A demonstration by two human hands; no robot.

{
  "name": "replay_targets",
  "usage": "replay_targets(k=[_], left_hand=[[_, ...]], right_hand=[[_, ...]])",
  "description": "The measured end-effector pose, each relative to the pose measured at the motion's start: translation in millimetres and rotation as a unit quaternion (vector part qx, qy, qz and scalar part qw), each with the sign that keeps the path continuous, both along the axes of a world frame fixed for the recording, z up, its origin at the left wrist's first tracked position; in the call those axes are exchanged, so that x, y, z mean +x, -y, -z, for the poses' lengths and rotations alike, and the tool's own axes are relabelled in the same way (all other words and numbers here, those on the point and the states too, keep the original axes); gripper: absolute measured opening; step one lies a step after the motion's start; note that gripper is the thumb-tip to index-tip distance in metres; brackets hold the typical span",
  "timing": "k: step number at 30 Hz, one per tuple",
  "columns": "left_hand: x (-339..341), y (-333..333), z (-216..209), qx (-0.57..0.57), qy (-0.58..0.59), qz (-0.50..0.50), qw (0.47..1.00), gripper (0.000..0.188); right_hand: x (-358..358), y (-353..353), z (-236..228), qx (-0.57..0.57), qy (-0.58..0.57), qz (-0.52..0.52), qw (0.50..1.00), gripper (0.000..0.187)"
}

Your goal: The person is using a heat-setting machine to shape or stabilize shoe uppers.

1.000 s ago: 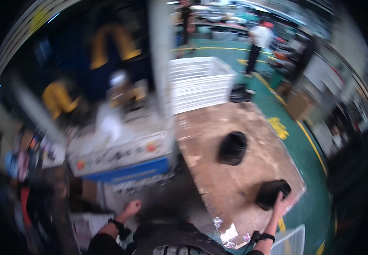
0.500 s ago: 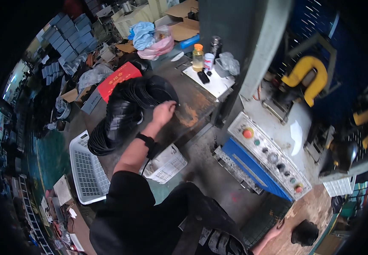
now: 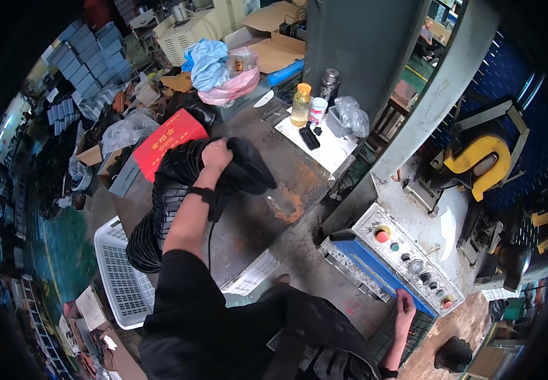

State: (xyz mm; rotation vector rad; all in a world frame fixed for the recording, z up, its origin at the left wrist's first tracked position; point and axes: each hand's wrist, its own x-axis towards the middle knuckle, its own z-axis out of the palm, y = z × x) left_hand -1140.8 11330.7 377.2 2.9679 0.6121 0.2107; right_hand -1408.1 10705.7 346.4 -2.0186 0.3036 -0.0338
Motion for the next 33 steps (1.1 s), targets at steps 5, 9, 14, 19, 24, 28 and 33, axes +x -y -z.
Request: replay_targets(k=[5, 9, 14, 19, 24, 28, 33], left_hand=[[-24.3, 102.9, -84.1, -0.237, 0.123, 0.171, 0.948, 0.045], [-74.1, 173.9, -96.6, -0.371, 0.119, 0.221, 0.894, 0.047], [-126.7, 266.6, -86.6, -0.585, 0.010, 0.329, 0.741, 0.040], [-98.8, 300.7, -79.2, -0.342, 0.158, 0.628, 0.681, 0.027], [-94.1, 336.1, -60.7, -0.511, -0.423, 0.564, 0.493, 0.022], [-103.2, 401.9, -87.3, -0.653, -0.453, 0.457, 0.400, 0.013], [-110.5, 506.1, -115.8, -0.599, -0.403, 0.529, 0.446, 0.014]], right_hand=[[68.1, -100.6, -95.5, 0.010, 0.038, -0.094, 0.995, 0.026], [119.8, -198.1, -164.7, -0.200, 0.300, -0.251, 0.899, 0.053], [116.5, -191.5, -144.4, -0.247, 0.125, -0.365, 0.889, 0.026], [86.3, -104.6, -150.0, -0.159, 0.066, -0.386, 0.907, 0.025], [54.5, -34.2, -157.9, 0.034, -0.075, -0.414, 0.907, 0.027], [21.6, 25.0, -165.3, 0.130, -0.082, -0.301, 0.941, 0.024], [-13.7, 109.4, -157.1, 0.226, 0.064, -0.067, 0.970, 0.014]])
